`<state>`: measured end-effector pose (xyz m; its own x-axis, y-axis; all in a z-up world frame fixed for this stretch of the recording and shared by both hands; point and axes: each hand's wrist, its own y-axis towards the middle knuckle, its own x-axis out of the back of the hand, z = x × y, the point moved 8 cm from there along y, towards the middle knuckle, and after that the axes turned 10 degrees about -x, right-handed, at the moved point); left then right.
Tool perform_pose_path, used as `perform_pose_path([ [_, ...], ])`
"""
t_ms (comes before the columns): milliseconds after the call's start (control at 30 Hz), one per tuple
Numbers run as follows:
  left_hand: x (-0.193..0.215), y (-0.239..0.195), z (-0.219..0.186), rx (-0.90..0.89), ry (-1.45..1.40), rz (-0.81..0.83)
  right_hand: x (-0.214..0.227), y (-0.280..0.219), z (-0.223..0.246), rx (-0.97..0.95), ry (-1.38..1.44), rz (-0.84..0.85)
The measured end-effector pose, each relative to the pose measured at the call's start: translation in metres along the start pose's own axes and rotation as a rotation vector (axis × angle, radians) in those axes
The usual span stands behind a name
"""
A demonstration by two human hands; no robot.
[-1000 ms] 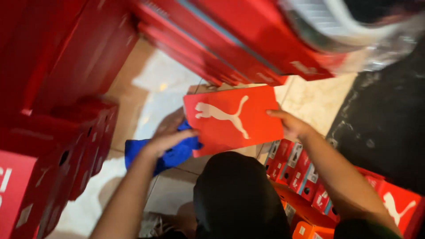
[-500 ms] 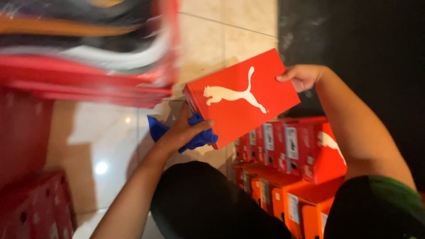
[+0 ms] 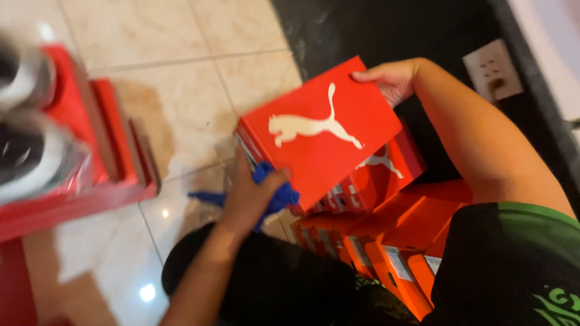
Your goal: Cleaning and organizing shoeboxes using a cloth
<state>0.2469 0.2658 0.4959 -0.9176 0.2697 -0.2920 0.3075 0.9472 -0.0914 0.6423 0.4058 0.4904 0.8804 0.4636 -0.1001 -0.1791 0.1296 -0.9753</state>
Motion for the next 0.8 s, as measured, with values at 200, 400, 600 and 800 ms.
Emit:
perform_pose_path([
  [200, -0.076, -0.022, 0.015, 0.432, 0.138, 0.243, 0.048, -0.031, -0.071, -0.17, 0.154, -0.36],
  [400, -0.131, -0.034, 0.044, 0.418, 0.165, 0.345, 0.062, -0.032, -0.101, -0.327, -0.012, -0.451],
  [600, -0.162, -0.023, 0.05, 0.265, 0.258, 0.489, 0.047, -0.059, -0.032, -0.309, -0.84, -1.291],
  [800, -0.186, -0.012, 0.066, 0.254, 0.425, 0.623, 0.021, -0.01, -0.058, -0.354, -1.083, -1.14],
])
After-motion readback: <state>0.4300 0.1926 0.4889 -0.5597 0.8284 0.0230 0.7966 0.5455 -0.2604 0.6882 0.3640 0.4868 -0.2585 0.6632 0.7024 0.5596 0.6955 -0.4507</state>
